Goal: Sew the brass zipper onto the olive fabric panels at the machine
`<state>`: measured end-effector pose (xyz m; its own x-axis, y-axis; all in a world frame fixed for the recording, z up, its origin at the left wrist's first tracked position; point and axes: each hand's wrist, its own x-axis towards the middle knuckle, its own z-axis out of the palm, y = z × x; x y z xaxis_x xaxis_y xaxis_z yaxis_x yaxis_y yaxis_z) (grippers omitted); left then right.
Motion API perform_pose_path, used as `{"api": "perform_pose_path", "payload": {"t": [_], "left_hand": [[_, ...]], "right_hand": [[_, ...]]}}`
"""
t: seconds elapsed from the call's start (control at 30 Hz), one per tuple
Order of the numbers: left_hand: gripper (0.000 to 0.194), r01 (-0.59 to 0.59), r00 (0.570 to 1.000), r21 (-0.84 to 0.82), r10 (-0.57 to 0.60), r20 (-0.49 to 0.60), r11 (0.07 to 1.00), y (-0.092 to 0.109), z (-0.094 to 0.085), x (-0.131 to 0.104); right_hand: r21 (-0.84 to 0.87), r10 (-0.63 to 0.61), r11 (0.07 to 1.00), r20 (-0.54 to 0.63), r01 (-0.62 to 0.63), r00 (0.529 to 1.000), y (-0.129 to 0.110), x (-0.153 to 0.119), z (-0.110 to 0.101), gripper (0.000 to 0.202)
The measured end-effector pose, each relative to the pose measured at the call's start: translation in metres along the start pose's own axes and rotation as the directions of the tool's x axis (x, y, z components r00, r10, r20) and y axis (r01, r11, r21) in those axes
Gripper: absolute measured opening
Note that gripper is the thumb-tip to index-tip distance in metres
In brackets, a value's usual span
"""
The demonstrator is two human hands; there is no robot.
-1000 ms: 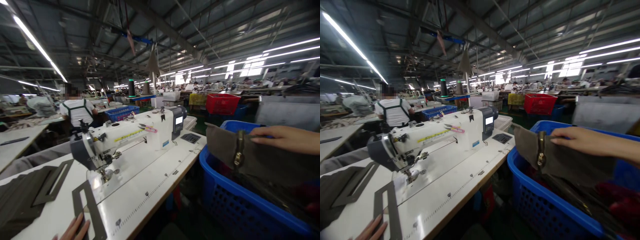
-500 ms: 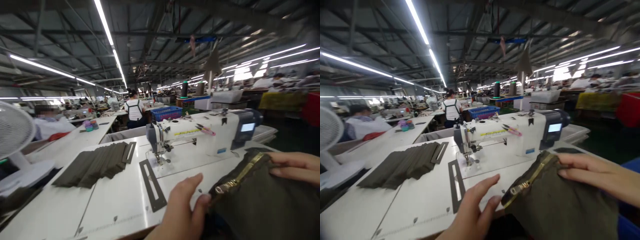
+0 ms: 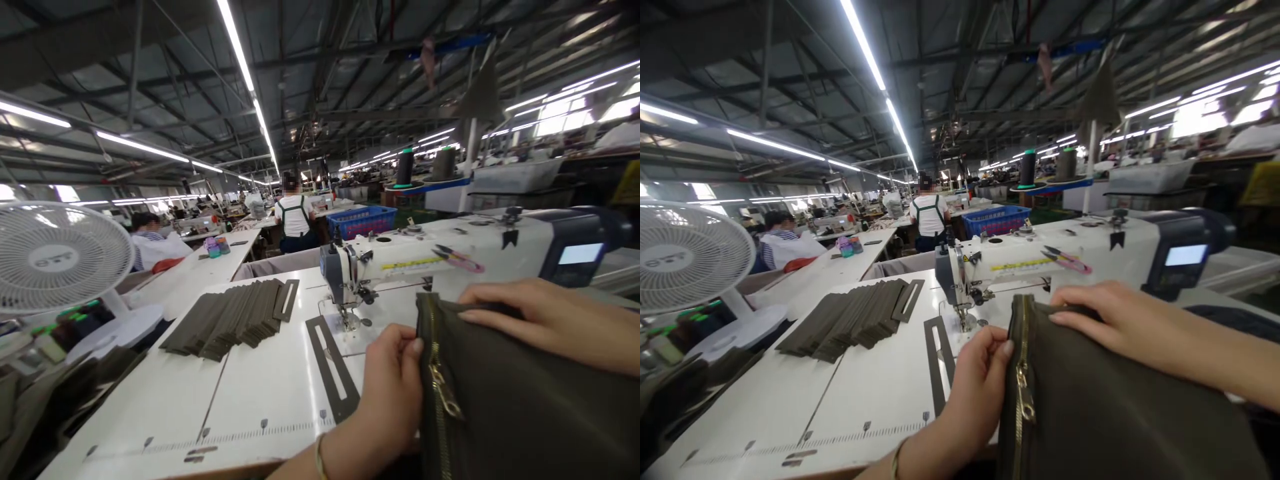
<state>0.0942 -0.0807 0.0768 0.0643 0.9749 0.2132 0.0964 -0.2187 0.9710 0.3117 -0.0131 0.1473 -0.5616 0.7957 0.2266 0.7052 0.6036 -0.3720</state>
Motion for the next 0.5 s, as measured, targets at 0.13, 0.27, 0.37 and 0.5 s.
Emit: {"api": "perform_pose_path", "payload": {"t": [0.13,0.27,0.37,0.5], "left_hand": [[0.034,0.021,0.999,0.407,-0.036,0.029,0.913,-0.044,-0.043,0.01],[0.095,-0.321,0.908,0.711,-0.011,0.42,0.625,-0.062,-0.083,0.012],[0.097,-0.417,0.852,0.726,-0.042,0.521,0.546,-0.057,-0.088,0.016],[0.1,-0.428,0.863,0.765,-0.033,0.504,0.481,-0.052,-0.08,0.025]], "right_hand": [[0.084,-0.098,0.993,0.149,0.086,0.984,0.018,0.057,0.071,0.036],[0.214,-0.168,0.969,0.214,0.122,0.962,0.034,0.094,0.14,0.036],[0.242,-0.113,0.968,0.183,0.067,0.977,0.048,0.102,0.147,0.039],[0.182,0.158,0.969,0.064,-0.167,0.985,0.078,0.085,0.133,0.05]]}}
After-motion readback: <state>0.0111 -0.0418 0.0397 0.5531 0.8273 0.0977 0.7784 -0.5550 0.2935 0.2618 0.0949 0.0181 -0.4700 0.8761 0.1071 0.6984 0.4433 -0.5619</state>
